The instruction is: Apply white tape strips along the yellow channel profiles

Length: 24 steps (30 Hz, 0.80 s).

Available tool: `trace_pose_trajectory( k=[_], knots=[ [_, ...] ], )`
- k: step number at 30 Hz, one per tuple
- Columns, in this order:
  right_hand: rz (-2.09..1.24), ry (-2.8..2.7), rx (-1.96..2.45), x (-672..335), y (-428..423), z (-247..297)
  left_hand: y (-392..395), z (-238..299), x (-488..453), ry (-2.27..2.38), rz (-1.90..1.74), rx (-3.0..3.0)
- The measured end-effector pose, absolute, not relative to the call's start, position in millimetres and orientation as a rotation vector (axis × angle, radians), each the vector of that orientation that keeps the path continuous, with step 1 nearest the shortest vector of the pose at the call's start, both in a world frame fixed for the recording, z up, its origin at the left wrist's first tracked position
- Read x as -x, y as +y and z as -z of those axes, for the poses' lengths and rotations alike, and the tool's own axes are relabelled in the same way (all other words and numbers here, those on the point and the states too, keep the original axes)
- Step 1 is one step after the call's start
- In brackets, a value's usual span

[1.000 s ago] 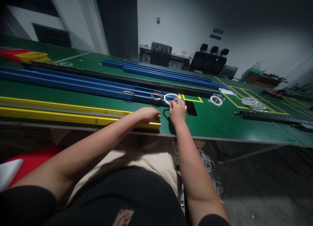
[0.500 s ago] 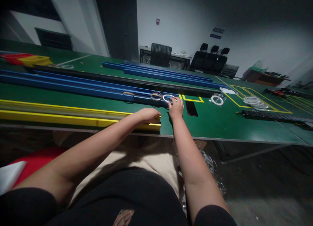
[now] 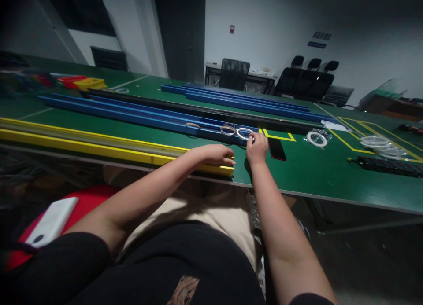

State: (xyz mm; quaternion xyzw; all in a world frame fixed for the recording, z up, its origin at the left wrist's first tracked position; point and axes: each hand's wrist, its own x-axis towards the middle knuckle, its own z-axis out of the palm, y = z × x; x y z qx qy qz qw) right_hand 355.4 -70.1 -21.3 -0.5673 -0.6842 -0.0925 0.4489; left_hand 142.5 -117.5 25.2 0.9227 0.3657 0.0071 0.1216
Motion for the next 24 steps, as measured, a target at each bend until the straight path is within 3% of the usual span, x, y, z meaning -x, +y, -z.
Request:
trace_pose_trajectory(
  k=[6, 13, 20, 24],
  knots=[
    [-0.121, -2.172, 1.273, -279, -142, -7, -136, -35, -86, 1.144, 0.039, -2.576],
    [0.389, -2.57, 1.396, -235, -193, 3, -156, -36, -26, 1.473, 0.043, -2.419],
    [0.366, -2.608, 1.439, -352, -166, 5, -179, -32, 47, 1.675, 0.025, -2.402],
    [0.219, -2.531, 1.615, -443, -157, 2, -176, -28, 33, 1.69, -0.032, -2.531]
  ],
)
